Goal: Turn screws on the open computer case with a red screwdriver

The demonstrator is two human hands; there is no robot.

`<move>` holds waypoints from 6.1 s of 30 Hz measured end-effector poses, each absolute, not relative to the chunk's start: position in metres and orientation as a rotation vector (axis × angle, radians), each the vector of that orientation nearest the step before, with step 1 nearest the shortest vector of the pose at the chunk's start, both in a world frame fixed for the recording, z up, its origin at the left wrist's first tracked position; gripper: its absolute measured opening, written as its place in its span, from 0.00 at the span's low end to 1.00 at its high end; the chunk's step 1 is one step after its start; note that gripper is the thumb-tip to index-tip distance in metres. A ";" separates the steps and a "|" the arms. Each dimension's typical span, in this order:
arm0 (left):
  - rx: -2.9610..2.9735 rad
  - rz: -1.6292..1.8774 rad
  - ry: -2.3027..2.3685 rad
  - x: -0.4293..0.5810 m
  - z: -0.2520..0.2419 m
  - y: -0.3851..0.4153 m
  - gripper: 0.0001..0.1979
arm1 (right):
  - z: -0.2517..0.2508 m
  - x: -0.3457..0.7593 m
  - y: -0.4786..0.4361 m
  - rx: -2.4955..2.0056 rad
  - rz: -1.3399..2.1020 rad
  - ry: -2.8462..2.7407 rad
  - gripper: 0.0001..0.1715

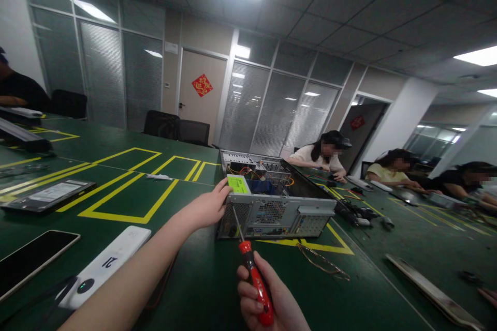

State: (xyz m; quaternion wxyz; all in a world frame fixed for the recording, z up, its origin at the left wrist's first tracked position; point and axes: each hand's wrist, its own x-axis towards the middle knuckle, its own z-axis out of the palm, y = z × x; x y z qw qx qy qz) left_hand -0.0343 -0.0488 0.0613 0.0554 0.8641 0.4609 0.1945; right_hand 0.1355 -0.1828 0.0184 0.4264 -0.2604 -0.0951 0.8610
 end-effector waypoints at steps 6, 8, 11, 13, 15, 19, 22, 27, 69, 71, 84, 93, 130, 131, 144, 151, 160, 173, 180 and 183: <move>2.617 0.568 1.423 -0.034 0.066 -0.053 0.20 | 0.022 0.133 -0.184 -0.769 2.113 -0.132 0.18; 2.623 0.563 1.428 -0.035 0.066 -0.053 0.20 | 0.023 0.131 -0.183 -0.815 2.102 -0.110 0.20; 2.630 0.574 1.425 -0.035 0.064 -0.052 0.19 | 0.022 0.133 -0.182 -0.784 2.172 -0.170 0.22; 2.630 0.585 1.413 -0.035 0.063 -0.051 0.19 | 0.021 0.137 -0.182 -0.704 2.210 -0.198 0.20; 2.635 0.589 1.406 -0.035 0.063 -0.050 0.19 | 0.019 0.139 -0.183 -0.651 2.247 -0.219 0.20; 2.635 0.574 1.417 -0.035 0.064 -0.051 0.19 | 0.019 0.138 -0.185 -0.699 2.247 -0.214 0.17; 2.620 0.573 1.414 -0.035 0.065 -0.051 0.19 | 0.020 0.133 -0.186 -0.796 2.156 -0.139 0.18; 2.618 0.578 1.406 -0.035 0.063 -0.050 0.19 | 0.018 0.134 -0.184 -0.762 2.183 -0.182 0.20; 2.612 0.596 1.403 -0.035 0.063 -0.052 0.19 | 0.019 0.134 -0.185 -0.784 2.114 -0.180 0.23; 2.614 0.593 1.400 -0.035 0.063 -0.051 0.19 | 0.021 0.131 -0.185 -0.840 2.048 -0.120 0.23; 2.629 0.586 1.416 -0.035 0.062 -0.050 0.20 | 0.026 0.130 -0.186 -0.798 2.076 -0.027 0.29; 2.638 0.585 1.419 -0.035 0.063 -0.050 0.19 | 0.019 0.130 -0.185 -0.801 2.113 -0.116 0.24; 2.646 0.577 1.419 -0.036 0.061 -0.049 0.20 | 0.028 0.124 -0.191 -0.740 1.841 0.068 0.21; 2.646 0.580 1.417 -0.036 0.062 -0.049 0.20 | 0.028 0.124 -0.192 -0.742 1.837 0.067 0.22; 2.628 0.586 1.415 -0.036 0.061 -0.049 0.20 | 0.023 0.127 -0.188 -0.743 1.856 0.016 0.20; 2.633 0.583 1.421 -0.036 0.061 -0.049 0.20 | 0.031 0.133 -0.190 -0.692 1.908 -0.035 0.19; 2.625 0.577 1.423 -0.035 0.062 -0.050 0.20 | 0.051 0.165 -0.202 -0.548 2.005 -0.424 0.31; 2.612 0.584 1.413 -0.035 0.061 -0.048 0.20 | 0.040 0.160 -0.197 -0.461 1.982 -0.330 0.25; 2.619 0.570 1.415 -0.036 0.063 -0.050 0.21 | 0.038 0.163 -0.197 -0.476 2.065 -0.330 0.23; 2.626 0.571 1.414 -0.036 0.062 -0.049 0.20 | 0.040 0.161 -0.199 -0.481 2.038 -0.423 0.29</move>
